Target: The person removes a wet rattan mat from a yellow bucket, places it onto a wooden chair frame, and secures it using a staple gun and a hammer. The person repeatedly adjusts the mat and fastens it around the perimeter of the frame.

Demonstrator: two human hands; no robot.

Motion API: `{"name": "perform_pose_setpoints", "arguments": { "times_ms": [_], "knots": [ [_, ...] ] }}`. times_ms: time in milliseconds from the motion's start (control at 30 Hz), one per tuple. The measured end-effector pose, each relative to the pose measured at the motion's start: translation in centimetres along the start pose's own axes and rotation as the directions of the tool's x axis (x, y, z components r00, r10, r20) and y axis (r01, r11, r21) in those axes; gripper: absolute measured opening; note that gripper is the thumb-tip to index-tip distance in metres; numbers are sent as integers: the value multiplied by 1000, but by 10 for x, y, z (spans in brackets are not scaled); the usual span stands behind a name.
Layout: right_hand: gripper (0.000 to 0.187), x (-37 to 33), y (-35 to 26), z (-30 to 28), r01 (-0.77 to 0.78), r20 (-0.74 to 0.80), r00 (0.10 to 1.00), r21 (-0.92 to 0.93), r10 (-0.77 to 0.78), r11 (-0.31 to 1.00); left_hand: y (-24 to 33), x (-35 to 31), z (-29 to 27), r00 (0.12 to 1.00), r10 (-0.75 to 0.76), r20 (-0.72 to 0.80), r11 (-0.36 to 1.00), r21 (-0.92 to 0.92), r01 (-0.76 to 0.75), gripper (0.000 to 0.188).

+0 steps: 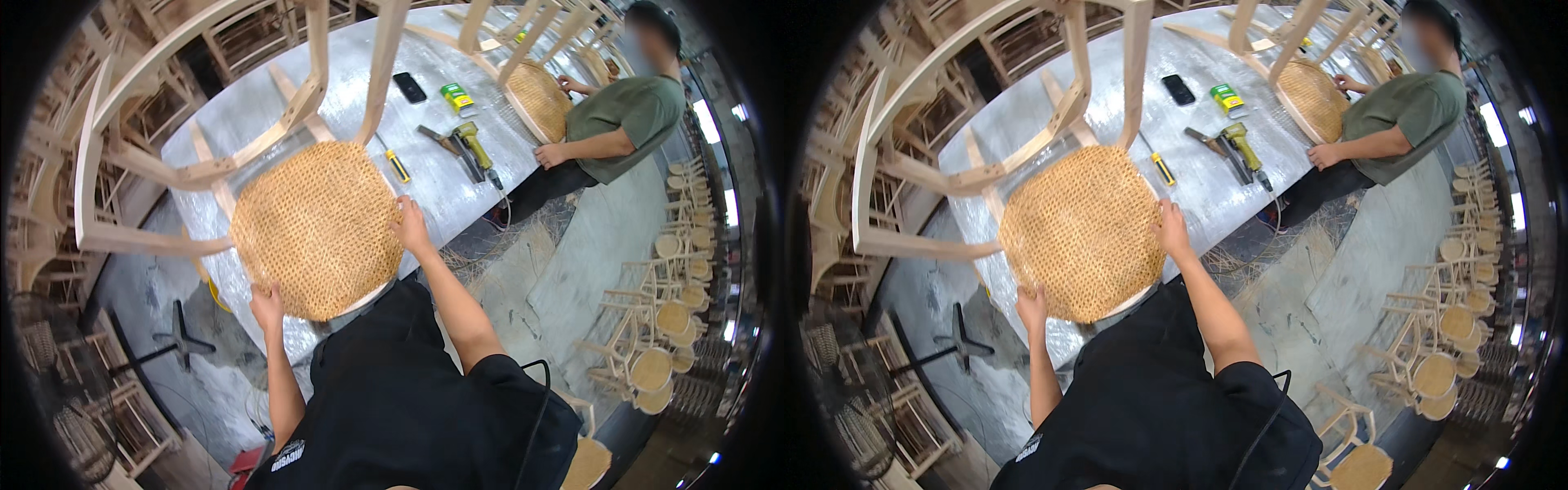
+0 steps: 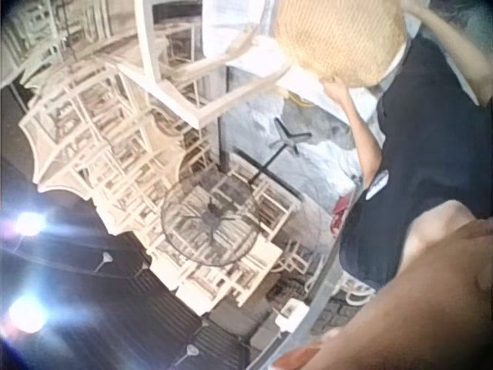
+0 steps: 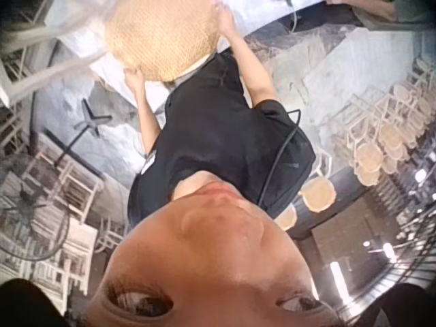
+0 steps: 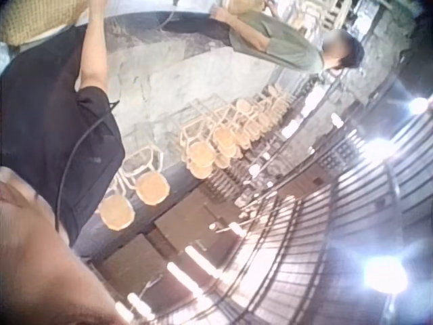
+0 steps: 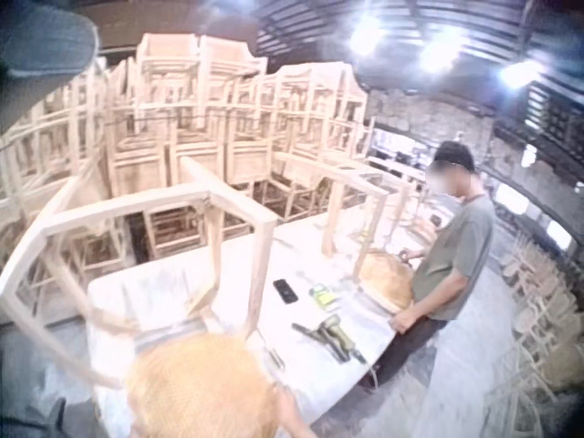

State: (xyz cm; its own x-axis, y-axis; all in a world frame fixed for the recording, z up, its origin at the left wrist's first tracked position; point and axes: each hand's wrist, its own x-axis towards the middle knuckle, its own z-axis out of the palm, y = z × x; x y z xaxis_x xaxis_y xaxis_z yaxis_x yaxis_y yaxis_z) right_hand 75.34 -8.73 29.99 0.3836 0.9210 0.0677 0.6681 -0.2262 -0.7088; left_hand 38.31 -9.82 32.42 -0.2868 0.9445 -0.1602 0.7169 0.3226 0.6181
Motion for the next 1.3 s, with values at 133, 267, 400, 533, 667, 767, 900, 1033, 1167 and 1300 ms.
{"name": "perform_pose_setpoints", "arguments": {
  "times_ms": [133, 267, 400, 533, 667, 767, 900, 1033, 1167, 1300],
  "knots": [
    [60, 2, -10, -8, -23, 50, 999, 49, 21, 999, 1, 3, -3, 999, 35, -37, 997, 67, -32, 52],
    [62, 8, -17, -16, -116, 98, 989, 33, 112, 993, 5, 3, -5, 999, 39, -37, 999, 25, -38, 53],
    [75, 8, -16, -16, -131, 34, 990, -122, 136, 984, 8, -1, -10, 995, 1, -102, 999, 39, 3, 54],
    [84, 7, 18, -12, -226, 72, 970, -93, 233, 970, 13, -11, -7, 970, -132, -202, 971, 169, 168, 65],
    [61, 13, 37, -2, -311, 237, 933, 149, 272, 939, 3, 3, -13, 982, -153, -113, 980, 110, 165, 76],
    [50, 13, 41, 3, -327, 319, 913, 206, 253, 922, 5, 3, -17, 959, -217, 180, 917, -300, 264, 58],
    [44, 12, 41, 7, -368, 343, 900, 268, 269, 890, 8, 3, -22, 952, -167, 258, 907, -337, 251, 41],
    [42, 21, 46, 9, -349, 342, 905, 256, 253, 902, 7, 6, -20, 956, -138, 259, 886, -398, 236, 38],
    [44, 26, 54, 8, -339, 275, 924, 270, 265, 901, 12, 7, -6, 964, -98, 246, 874, -442, 202, 37],
    [41, 40, 53, 2, -348, 324, 908, 229, 266, 909, 12, 2, 2, 963, -155, 219, 843, -479, 245, 39]
  ]
}}
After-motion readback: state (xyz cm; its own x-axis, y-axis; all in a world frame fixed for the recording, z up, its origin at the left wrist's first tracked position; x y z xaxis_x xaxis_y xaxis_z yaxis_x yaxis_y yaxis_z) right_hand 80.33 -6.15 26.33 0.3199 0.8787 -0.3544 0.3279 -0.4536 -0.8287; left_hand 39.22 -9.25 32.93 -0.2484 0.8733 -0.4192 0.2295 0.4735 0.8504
